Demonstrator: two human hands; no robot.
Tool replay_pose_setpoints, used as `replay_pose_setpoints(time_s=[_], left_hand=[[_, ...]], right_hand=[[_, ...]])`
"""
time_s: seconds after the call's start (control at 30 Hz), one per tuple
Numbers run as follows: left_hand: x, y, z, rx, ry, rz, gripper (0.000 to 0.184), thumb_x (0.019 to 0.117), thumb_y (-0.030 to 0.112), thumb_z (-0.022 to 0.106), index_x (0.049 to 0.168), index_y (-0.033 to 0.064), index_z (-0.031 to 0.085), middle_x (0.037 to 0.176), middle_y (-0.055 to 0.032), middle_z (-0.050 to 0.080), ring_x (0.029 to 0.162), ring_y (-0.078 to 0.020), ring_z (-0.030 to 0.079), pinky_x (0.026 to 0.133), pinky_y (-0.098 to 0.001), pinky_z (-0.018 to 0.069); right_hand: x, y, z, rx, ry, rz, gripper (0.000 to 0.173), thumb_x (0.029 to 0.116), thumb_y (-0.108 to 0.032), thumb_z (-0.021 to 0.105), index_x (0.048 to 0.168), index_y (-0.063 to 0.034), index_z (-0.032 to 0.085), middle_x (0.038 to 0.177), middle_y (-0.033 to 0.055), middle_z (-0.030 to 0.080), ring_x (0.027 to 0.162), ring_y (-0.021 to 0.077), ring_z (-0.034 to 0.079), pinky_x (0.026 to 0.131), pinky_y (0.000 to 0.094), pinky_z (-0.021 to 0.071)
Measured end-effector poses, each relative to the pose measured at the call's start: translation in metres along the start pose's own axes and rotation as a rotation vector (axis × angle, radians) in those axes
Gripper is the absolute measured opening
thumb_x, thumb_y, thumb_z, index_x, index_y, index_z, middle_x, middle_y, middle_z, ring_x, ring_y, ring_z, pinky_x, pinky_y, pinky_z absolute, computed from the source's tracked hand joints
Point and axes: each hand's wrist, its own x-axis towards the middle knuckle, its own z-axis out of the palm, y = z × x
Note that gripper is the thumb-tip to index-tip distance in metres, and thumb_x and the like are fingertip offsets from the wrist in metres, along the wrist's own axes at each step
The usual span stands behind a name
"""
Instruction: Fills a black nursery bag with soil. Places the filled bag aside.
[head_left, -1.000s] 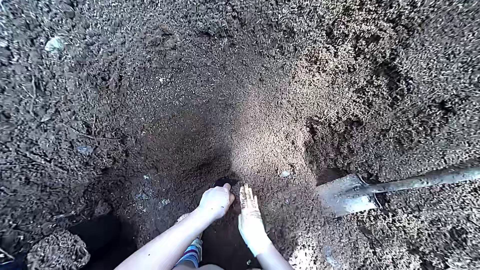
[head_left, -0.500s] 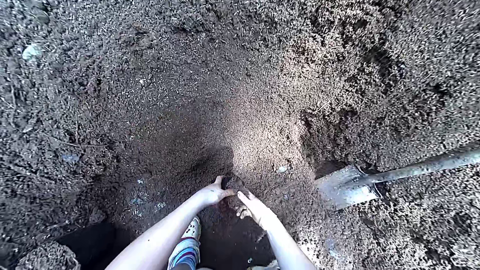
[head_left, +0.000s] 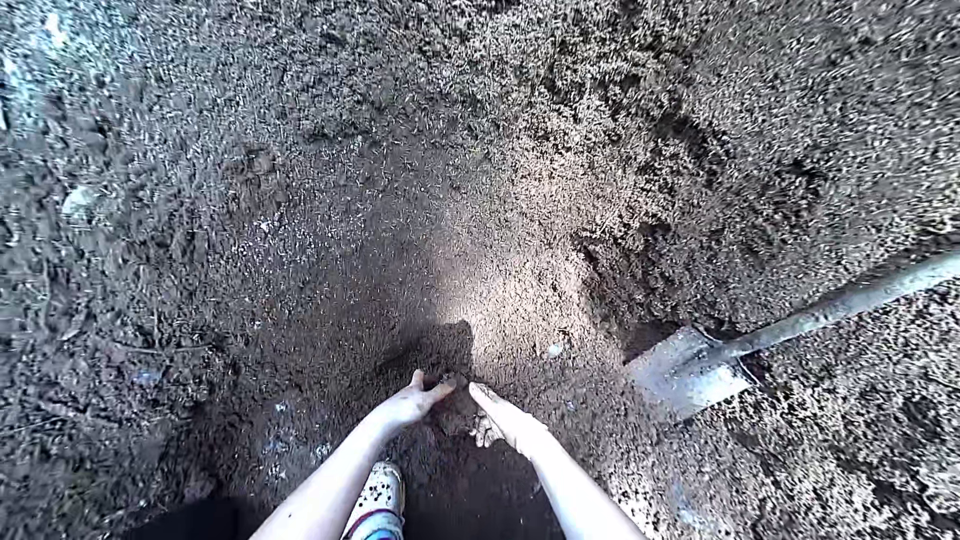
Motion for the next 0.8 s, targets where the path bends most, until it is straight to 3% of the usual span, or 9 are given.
replay_pose_setpoints(time_s=[0.07,0.13,0.27,0.4,0.5,0.57,0.67,0.73,0.8], left_hand=[[0.007,0.005,0.003,0.014,0.006,-0.003,0.065,0.1064,0.050,0.050,0.153,0.0074,0.032,0.134,-0.0236,0.059,0.115,-0.0329,0.062,0.096,-0.0510,0.0506],[0.011,0.009,0.004,-0.002,0.022,0.027,0.054,0.1080,0.037,0.052,0.148,0.0052,0.035,0.132,-0.0224,0.058,0.115,-0.0315,0.061,0.096,-0.0503,0.0503],[0.011,0.011,0.011,0.129,0.154,0.027,0.052,0.1059,0.028,0.056,0.151,0.0095,0.040,0.139,-0.0214,0.058,0.128,-0.0379,0.058,0.105,-0.0612,0.0450],[0.001,-0.014,0.023,0.011,0.278,0.196,0.044,0.1074,0.026,0.053,0.146,0.0073,0.044,0.130,-0.0219,0.063,0.119,-0.0350,0.064,0.101,-0.0557,0.0497],[-0.014,-0.029,0.032,-0.068,0.160,0.101,0.079,0.1030,0.049,0.058,0.163,0.0178,0.016,0.133,-0.0255,0.062,0.114,-0.0358,0.067,0.100,-0.0558,0.0512],[-0.020,-0.029,0.042,-0.047,0.060,0.000,0.101,0.1014,0.051,0.060,0.164,0.0214,-0.013,0.112,-0.0237,0.068,0.085,-0.0293,0.071,0.081,-0.0484,0.0578],[-0.019,-0.019,0.051,-0.285,0.063,-0.033,0.087,0.1090,0.034,0.051,0.161,0.0218,-0.018,0.095,-0.0166,0.068,0.067,-0.0193,0.070,0.065,-0.0361,0.0597],[-0.016,-0.012,0.055,-0.394,0.126,-0.036,0.080,0.1100,0.027,0.050,0.162,0.0211,-0.011,0.087,-0.0128,0.064,0.061,-0.0170,0.065,0.059,-0.0335,0.0570],[-0.013,-0.009,0.058,-0.425,0.186,-0.025,0.079,0.1090,0.021,0.052,0.161,0.0182,-0.008,0.081,-0.0084,0.058,0.054,-0.0136,0.058,0.052,-0.0307,0.0529]], right_hand=[[0.001,-0.011,0.000,-0.114,0.024,0.098,0.075,0.1034,-0.065,0.039,0.161,-0.0189,0.027,0.107,0.0161,0.064,0.071,0.0199,0.061,0.068,0.0360,0.0526],[0.003,-0.023,0.000,-0.262,0.061,0.126,0.075,0.1028,-0.065,0.041,0.155,-0.0119,0.035,0.100,0.0111,0.062,0.068,0.0155,0.057,0.065,0.0322,0.0508],[0.002,-0.037,0.004,-0.420,0.106,0.096,0.068,0.1061,-0.056,0.044,0.157,-0.0123,0.035,0.110,0.0140,0.062,0.073,0.0170,0.057,0.070,0.0336,0.0499],[0.002,-0.033,-0.012,-0.374,-0.091,0.001,0.074,0.1061,-0.050,0.050,0.166,-0.0322,0.009,0.107,0.0161,0.065,0.067,0.0177,0.061,0.067,0.0357,0.0537],[0.004,-0.032,-0.018,-0.274,-0.144,0.018,0.071,0.1050,-0.063,0.037,0.165,-0.0401,0.005,0.117,0.0198,0.065,0.076,0.0227,0.065,0.073,0.0408,0.0545],[0.006,-0.040,-0.014,-0.369,-0.130,0.053,0.065,0.1052,-0.065,0.032,0.163,-0.0429,0.014,0.122,0.0181,0.064,0.075,0.0218,0.062,0.072,0.0392,0.0527],[0.008,-0.048,-0.006,-0.521,-0.060,0.030,0.063,0.1060,-0.061,0.037,0.163,-0.0359,0.023,0.110,0.0136,0.063,0.070,0.0179,0.058,0.068,0.0353,0.0503],[0.003,-0.053,0.001,-0.560,0.037,-0.009,0.062,0.1082,-0.055,0.038,0.162,-0.0258,0.030,0.132,0.0167,0.060,0.097,0.0235,0.063,0.086,0.0426,0.0500],[0.004,-0.056,0.009,-0.631,0.110,-0.063,0.058,0.1104,-0.048,0.036,0.161,-0.0200,0.034,0.156,0.0143,0.047,0.140,0.0294,0.051,0.116,0.0525,0.0376]])
